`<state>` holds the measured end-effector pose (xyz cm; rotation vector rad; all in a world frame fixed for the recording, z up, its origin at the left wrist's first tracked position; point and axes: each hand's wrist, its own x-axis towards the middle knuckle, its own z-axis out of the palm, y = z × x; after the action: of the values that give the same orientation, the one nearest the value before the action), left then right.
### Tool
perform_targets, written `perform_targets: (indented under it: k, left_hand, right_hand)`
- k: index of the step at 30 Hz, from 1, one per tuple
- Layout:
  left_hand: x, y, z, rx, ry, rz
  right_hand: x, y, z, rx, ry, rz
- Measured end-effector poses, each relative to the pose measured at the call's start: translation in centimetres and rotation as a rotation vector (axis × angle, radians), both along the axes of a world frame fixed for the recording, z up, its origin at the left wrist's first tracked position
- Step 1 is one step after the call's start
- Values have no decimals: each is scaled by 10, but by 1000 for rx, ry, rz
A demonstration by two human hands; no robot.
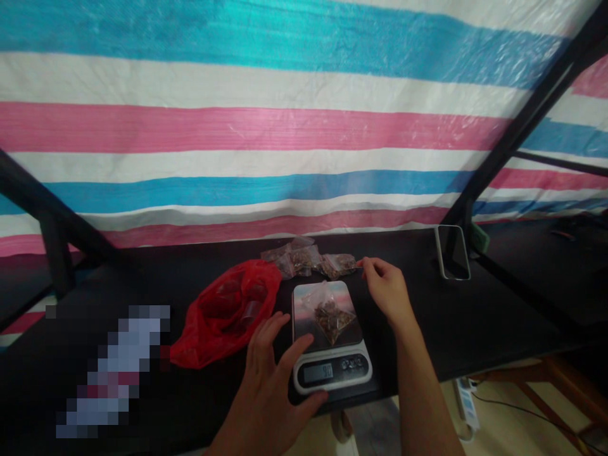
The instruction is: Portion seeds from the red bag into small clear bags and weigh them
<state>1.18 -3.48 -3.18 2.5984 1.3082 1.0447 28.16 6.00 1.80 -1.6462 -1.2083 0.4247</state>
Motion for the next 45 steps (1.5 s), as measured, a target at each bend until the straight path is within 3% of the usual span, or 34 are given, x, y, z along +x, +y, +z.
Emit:
perform_targets:
  k: [9, 20, 31, 33, 39, 45]
  left_hand:
    - [-5, 2, 4, -67, -116, 34]
    - [-7, 2, 5, 16, -213, 33]
    - [5, -1, 7, -11, -291, 90]
    - [9, -2, 6, -1, -300, 84]
    - [11, 2, 6, 9, -284, 82]
    - [8, 11, 8, 63, -304, 109]
  right_hand:
    - [-5, -1, 3, 17, 8, 64]
    - [-2, -1, 5, 36, 48, -22]
    - [8, 1, -3, 29, 9, -47]
    - [7, 1, -4, 47, 6, 10]
    - [-24, -2, -3, 46, -101, 424]
    - [-45, 0, -3, 21, -34, 492]
